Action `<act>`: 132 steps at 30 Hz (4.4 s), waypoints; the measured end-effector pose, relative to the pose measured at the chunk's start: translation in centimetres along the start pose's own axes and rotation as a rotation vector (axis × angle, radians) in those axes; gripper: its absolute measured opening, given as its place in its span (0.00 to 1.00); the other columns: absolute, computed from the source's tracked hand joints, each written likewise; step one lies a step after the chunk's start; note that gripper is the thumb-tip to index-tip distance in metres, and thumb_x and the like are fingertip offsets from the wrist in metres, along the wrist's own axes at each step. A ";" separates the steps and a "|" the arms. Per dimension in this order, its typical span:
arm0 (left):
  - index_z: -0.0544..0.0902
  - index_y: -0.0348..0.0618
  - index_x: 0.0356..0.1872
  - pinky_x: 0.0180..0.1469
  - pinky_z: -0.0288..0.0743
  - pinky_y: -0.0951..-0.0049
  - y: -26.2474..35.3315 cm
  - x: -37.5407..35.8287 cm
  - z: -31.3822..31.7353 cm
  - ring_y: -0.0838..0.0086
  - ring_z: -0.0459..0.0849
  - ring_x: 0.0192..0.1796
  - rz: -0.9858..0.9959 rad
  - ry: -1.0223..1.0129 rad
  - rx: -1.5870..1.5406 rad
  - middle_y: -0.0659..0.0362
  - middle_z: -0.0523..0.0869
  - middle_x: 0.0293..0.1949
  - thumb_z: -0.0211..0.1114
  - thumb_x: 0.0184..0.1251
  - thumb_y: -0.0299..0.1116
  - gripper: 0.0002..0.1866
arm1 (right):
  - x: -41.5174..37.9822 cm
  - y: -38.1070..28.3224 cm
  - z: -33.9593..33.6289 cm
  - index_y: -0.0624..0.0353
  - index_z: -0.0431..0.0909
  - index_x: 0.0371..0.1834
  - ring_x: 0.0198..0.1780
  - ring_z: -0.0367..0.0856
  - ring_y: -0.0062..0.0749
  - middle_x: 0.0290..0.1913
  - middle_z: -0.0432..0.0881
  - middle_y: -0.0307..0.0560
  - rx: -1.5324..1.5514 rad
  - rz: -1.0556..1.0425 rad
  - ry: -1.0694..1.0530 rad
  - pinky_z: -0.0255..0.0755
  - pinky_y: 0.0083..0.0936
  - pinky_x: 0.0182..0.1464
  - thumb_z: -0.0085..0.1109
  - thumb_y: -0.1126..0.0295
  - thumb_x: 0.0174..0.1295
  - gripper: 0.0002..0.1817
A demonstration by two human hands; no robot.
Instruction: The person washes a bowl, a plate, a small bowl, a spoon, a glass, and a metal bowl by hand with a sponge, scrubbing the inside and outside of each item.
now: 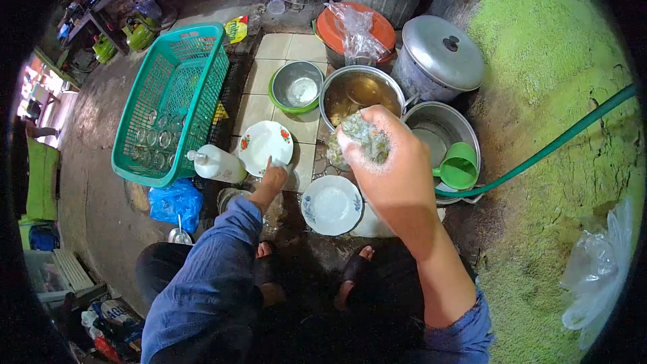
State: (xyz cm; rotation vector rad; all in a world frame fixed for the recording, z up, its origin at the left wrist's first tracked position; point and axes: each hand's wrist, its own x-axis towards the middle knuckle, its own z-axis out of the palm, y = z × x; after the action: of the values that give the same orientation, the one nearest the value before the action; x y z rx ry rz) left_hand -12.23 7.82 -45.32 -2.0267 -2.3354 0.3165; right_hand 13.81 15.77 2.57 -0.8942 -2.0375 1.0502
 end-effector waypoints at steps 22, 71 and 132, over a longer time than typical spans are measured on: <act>0.83 0.29 0.39 0.44 0.77 0.59 -2.5 -6.5 6.9 0.54 0.87 0.40 -1.273 0.512 -1.146 0.45 0.87 0.33 0.64 0.53 0.28 0.14 | 0.9 1.8 -0.9 0.66 0.79 0.46 0.39 0.86 0.35 0.38 0.85 0.57 -0.092 0.035 0.057 0.76 0.29 0.44 0.65 0.67 0.59 0.16; 0.79 0.46 0.52 0.19 0.75 0.77 4.9 -14.1 -4.1 0.77 0.84 0.25 -0.910 0.161 -2.794 0.59 0.86 0.38 0.67 0.66 0.44 0.19 | -0.4 2.5 0.6 0.65 0.80 0.45 0.43 0.85 0.48 0.40 0.85 0.60 -0.259 0.079 -0.100 0.75 0.34 0.48 0.64 0.55 0.60 0.21; 0.62 0.49 0.72 0.69 0.64 0.52 6.6 -16.8 -41.1 0.58 0.70 0.68 -0.329 0.619 -2.882 0.53 0.70 0.68 0.47 0.73 0.60 0.34 | -8.2 -0.4 8.6 0.54 0.46 0.79 0.77 0.48 0.61 0.76 0.56 0.56 -0.140 -0.380 -0.444 0.51 0.43 0.75 0.49 0.77 0.57 0.43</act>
State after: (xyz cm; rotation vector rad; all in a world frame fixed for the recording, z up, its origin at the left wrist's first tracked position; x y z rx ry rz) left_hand 3.22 -2.48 -4.40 0.0278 0.5724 2.1040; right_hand 11.25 5.59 -2.99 -0.3245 -2.5452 0.9577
